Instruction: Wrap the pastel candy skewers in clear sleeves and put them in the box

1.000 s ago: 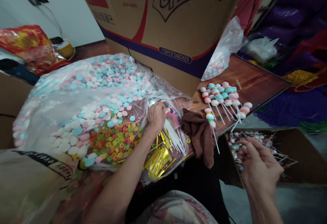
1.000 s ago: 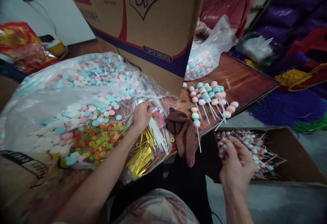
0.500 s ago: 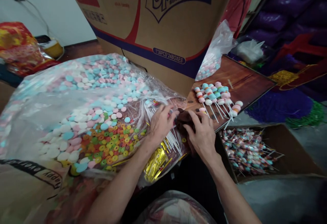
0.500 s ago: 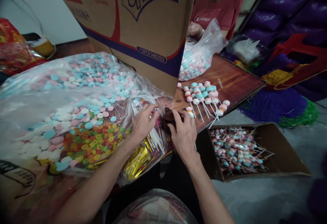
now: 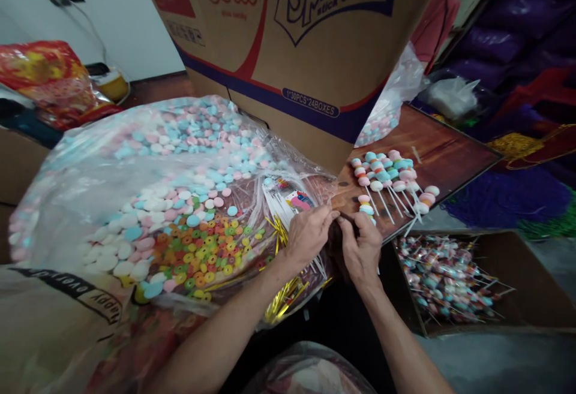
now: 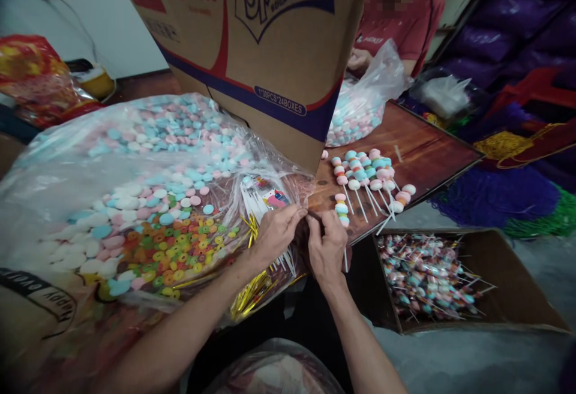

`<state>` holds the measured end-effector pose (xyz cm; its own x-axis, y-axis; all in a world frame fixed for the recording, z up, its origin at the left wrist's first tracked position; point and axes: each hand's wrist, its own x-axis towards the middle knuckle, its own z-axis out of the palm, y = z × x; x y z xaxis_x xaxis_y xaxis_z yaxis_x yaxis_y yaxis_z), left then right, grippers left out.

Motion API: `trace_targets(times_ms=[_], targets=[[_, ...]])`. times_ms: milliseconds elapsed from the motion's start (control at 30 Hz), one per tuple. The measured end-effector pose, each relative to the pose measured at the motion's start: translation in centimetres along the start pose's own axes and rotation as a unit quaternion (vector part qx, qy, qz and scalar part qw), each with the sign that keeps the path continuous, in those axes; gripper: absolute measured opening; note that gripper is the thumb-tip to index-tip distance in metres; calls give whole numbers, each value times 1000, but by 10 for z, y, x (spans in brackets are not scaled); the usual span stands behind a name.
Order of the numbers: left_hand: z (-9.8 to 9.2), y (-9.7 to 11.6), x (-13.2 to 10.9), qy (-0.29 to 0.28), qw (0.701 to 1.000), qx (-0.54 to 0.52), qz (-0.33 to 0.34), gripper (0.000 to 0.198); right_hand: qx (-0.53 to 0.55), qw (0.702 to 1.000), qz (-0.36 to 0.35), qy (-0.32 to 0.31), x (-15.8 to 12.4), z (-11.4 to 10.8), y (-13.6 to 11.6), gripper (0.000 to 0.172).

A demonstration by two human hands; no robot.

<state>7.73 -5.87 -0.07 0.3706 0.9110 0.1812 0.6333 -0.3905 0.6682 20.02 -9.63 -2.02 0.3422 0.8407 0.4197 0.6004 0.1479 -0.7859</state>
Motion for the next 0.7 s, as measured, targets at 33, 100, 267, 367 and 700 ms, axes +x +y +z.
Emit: trace_targets(times_ms=[33, 100, 267, 367, 700], targets=[[-2, -2, 1, 2, 1000, -8, -12, 37, 0, 1000, -4, -1, 1, 1, -1, 20], [-10, -9, 5, 7, 999, -28, -40, 39, 0, 1000, -7, 8, 4, 4, -3, 25], [-37, -46, 27, 80, 988, 43, -121, 15, -6, 997, 27, 71, 14, 7, -8, 31], [-43, -69, 38, 104, 974, 143, -143, 18, -43, 998, 16, 47, 14, 9, -9, 16], [-43, -66, 38, 128, 981, 39, -141, 13, -67, 995, -70, 30, -2, 1, -29, 18]])
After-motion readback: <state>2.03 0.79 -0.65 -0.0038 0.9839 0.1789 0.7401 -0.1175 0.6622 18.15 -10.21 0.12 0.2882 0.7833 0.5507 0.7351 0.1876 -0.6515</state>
